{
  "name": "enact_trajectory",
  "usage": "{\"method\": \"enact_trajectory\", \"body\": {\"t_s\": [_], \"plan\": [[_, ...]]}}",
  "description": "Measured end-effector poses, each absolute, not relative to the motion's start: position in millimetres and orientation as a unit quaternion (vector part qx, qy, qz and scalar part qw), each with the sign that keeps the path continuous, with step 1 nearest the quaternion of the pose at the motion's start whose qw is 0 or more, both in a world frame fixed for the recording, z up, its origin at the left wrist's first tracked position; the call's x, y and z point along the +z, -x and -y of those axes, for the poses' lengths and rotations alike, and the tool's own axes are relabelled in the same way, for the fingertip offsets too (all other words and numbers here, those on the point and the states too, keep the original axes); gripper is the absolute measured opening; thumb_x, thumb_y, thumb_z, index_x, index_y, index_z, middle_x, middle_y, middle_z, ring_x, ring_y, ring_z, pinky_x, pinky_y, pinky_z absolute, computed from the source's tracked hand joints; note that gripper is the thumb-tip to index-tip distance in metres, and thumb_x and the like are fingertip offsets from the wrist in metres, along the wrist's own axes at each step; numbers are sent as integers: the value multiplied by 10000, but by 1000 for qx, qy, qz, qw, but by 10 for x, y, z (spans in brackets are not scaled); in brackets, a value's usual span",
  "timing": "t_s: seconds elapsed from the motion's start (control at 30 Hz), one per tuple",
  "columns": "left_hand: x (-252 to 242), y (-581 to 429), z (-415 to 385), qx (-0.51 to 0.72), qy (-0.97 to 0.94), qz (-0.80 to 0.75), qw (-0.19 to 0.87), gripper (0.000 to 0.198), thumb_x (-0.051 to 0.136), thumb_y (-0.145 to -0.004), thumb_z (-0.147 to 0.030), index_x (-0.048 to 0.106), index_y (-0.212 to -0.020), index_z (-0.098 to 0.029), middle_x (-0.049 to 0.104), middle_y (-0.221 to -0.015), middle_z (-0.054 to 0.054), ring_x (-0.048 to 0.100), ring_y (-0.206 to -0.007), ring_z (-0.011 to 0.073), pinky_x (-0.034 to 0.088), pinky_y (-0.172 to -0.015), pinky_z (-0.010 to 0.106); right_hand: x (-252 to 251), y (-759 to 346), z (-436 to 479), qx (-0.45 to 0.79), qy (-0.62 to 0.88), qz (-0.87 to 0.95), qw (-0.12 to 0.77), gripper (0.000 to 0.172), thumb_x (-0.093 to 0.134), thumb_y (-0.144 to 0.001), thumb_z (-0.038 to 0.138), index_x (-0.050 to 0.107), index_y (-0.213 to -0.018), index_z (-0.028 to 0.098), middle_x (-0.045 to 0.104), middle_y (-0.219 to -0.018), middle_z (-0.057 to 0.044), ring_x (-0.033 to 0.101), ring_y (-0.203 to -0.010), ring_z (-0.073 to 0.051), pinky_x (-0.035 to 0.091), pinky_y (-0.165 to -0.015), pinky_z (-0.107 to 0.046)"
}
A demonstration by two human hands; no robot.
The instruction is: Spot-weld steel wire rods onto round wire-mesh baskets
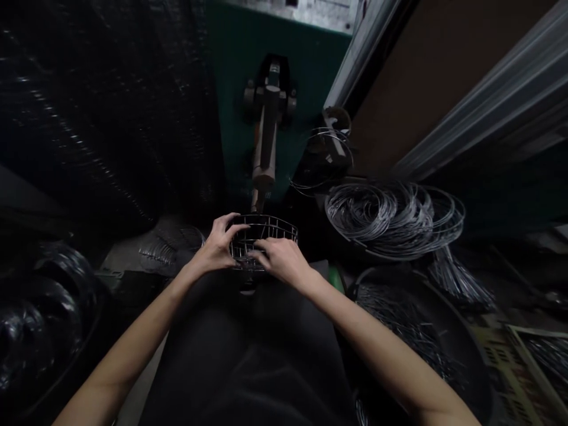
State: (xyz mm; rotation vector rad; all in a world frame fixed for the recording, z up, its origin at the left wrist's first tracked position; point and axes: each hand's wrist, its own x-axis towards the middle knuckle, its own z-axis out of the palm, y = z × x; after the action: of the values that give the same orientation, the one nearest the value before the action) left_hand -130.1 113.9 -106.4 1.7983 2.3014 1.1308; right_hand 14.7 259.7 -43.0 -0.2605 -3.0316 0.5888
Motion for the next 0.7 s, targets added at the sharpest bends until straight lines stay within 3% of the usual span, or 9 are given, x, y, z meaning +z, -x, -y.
{"method": "enact_trajectory", "body": {"t_s": [0.07,0.17,0.7], "plan": [[-1058,1299,-1174,369,-567,-736,3,891,861,-528,-486,473,-1286,-223,297,-1384,175,308,-1294,387,357,-1057,575,-466,-195,-2602,87,39,995,17,315,578,-884,361,656,-1147,206,715,-1085,-81,697,-834,-212,480,-626,-265],[-1061,1295,-1219,376,-563,-736,10,878,853,-543,-486,468,-1289,-231,295,-1389,169,304,-1300,380,356,-1063,569,-475,-245,-2662,20,-4,1000,10,273,546,-897,274,648,-1148,241,720,-1082,-43,702,-780,-188,439,-541,-242],[-1013,1414,-1359,388,-544,-743,18,874,869,-521,-411,478,-1277,-211,290,-1398,164,283,-1316,374,342,-1082,559,-573,-111,-2948,37,-46,994,92,327,528,-902,283,632,-1211,279,707,-1119,-18,703,-744,-160,432,-520,-232]]}}
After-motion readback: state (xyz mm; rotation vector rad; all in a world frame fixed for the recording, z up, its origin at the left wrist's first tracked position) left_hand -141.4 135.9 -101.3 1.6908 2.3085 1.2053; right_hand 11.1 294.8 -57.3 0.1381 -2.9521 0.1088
